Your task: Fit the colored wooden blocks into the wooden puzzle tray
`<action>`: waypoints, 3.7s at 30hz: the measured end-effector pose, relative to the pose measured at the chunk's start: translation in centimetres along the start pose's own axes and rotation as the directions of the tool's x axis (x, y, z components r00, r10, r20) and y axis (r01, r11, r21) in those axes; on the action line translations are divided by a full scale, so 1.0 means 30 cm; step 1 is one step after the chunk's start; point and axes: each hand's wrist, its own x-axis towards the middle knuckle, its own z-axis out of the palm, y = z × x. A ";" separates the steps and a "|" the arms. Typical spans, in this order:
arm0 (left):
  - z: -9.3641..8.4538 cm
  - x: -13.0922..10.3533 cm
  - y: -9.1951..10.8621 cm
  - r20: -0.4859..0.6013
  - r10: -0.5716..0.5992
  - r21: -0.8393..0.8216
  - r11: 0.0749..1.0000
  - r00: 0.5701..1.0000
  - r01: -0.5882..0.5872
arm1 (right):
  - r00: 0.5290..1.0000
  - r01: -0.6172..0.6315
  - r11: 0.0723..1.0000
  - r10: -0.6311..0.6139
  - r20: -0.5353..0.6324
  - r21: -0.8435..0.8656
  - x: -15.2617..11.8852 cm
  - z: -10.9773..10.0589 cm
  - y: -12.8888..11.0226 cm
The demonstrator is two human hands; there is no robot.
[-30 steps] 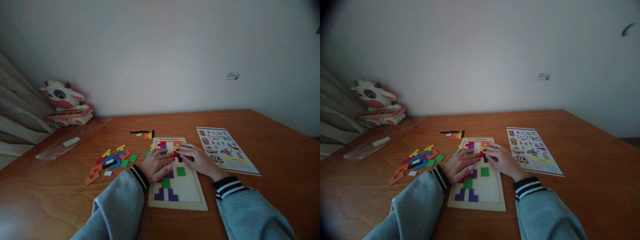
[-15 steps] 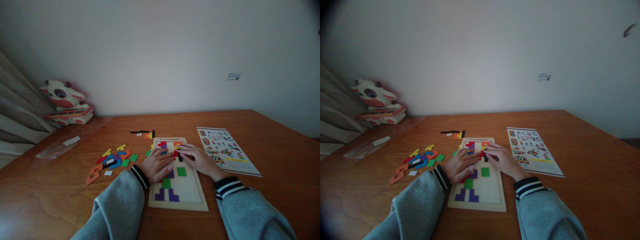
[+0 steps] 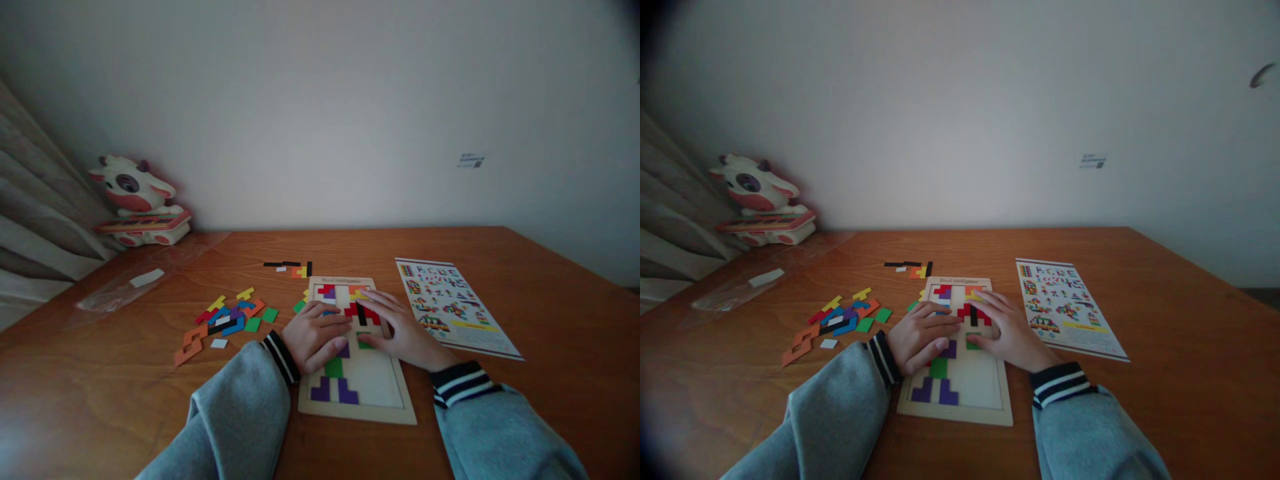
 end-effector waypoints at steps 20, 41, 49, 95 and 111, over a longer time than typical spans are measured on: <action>-0.032 -0.080 -0.007 -0.228 0.094 0.007 0.995 0.969 -0.095 | 0.984 0.111 0.991 -0.098 -0.149 0.078 -0.030 -0.016 -0.090; -0.039 -0.154 0.061 -0.095 0.190 -0.099 0.975 0.977 -0.199 | 0.928 0.266 0.956 -0.289 0.235 0.126 -0.035 0.010 -0.244; -0.057 -0.150 0.073 -0.041 0.162 -0.111 0.980 0.986 -0.166 | 0.930 0.244 0.959 -0.273 0.245 0.141 -0.037 0.012 -0.243; -0.045 -0.143 0.096 0.041 0.199 -0.009 0.980 0.979 -0.199 | 0.934 0.305 0.950 -0.312 0.176 0.068 -0.058 0.002 -0.210; -0.029 -0.136 0.101 0.028 0.194 0.071 0.978 0.981 -0.196 | 0.932 0.294 0.954 -0.300 0.201 0.063 -0.058 -0.012 -0.210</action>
